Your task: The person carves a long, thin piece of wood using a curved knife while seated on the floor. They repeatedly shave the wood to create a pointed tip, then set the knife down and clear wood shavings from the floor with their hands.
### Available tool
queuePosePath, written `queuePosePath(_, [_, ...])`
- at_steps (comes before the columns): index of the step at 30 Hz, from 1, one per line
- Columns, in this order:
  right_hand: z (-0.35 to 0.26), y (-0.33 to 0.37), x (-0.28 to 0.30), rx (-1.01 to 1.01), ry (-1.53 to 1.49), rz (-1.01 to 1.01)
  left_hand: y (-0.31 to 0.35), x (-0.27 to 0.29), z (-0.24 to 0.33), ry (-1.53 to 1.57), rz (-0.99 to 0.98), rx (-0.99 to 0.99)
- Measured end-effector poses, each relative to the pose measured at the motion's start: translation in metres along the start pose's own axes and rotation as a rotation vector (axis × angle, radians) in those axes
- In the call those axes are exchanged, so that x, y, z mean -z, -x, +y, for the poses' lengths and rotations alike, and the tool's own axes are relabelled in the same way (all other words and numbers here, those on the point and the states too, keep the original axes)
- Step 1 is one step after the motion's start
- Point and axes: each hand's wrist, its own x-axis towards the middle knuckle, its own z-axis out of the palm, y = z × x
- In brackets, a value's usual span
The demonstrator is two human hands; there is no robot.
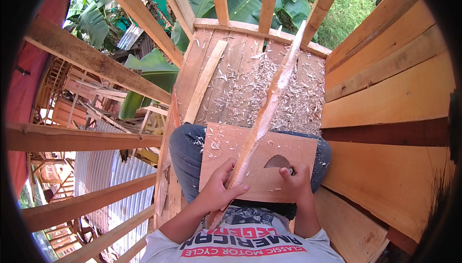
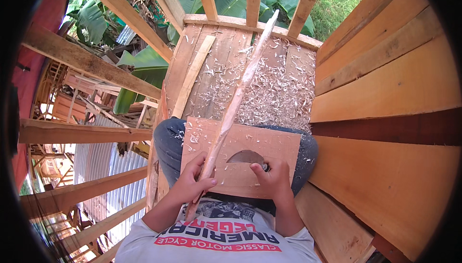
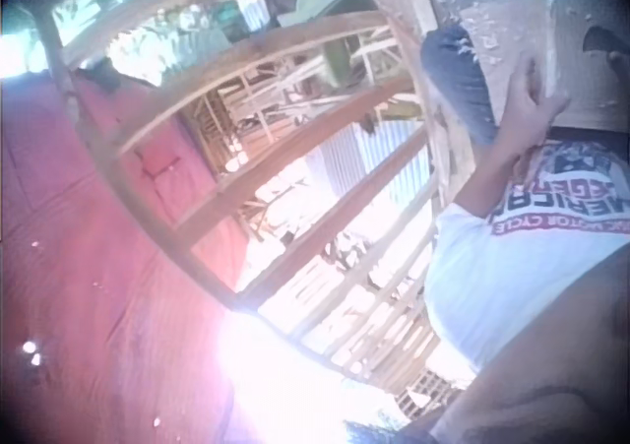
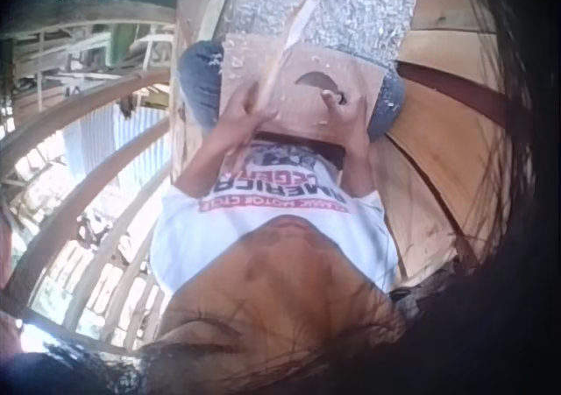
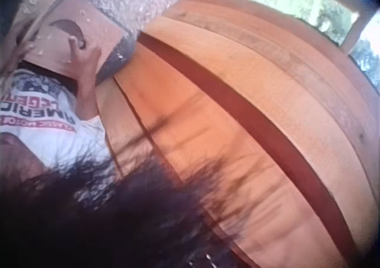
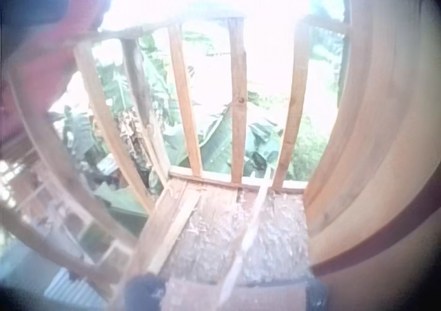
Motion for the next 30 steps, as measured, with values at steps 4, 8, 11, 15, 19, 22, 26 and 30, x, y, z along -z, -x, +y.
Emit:
queuePosePath(4, [-0.003,0.002,0.003,0.030,-0.029,-0.015,-0.003,-0.005,0.004,0.095,-0.100,0.078])
queuePosePath(8, [-0.014,0.000,0.017,0.105,-0.066,0.034,-0.009,-0.020,0.009,-0.321,0.068,-0.269])
queuePosePath(11, [-0.010,0.004,0.023,0.174,-0.072,0.092,-0.005,-0.023,0.019,-0.497,0.110,-0.232])
queuePosePath(15, [-0.010,0.003,0.034,0.142,-0.022,0.169,0.011,-0.022,0.023,-0.656,0.125,-0.159])
queuePosePath(19, [0.009,-0.004,0.053,0.159,0.208,0.373,0.019,-0.024,0.022,-0.672,0.122,-0.149])
queuePosePath(22, [0.010,-0.007,0.049,0.156,0.183,0.407,0.021,-0.025,0.021,-0.690,0.138,-0.181])
queuePosePath(26, [0.005,0.002,0.027,0.228,0.170,0.314,0.018,-0.023,0.016,-0.764,0.186,-0.223])
queuePosePath(30, [0.007,-0.009,0.029,0.088,-0.003,0.354,0.017,-0.021,0.017,-0.772,0.207,-0.207])
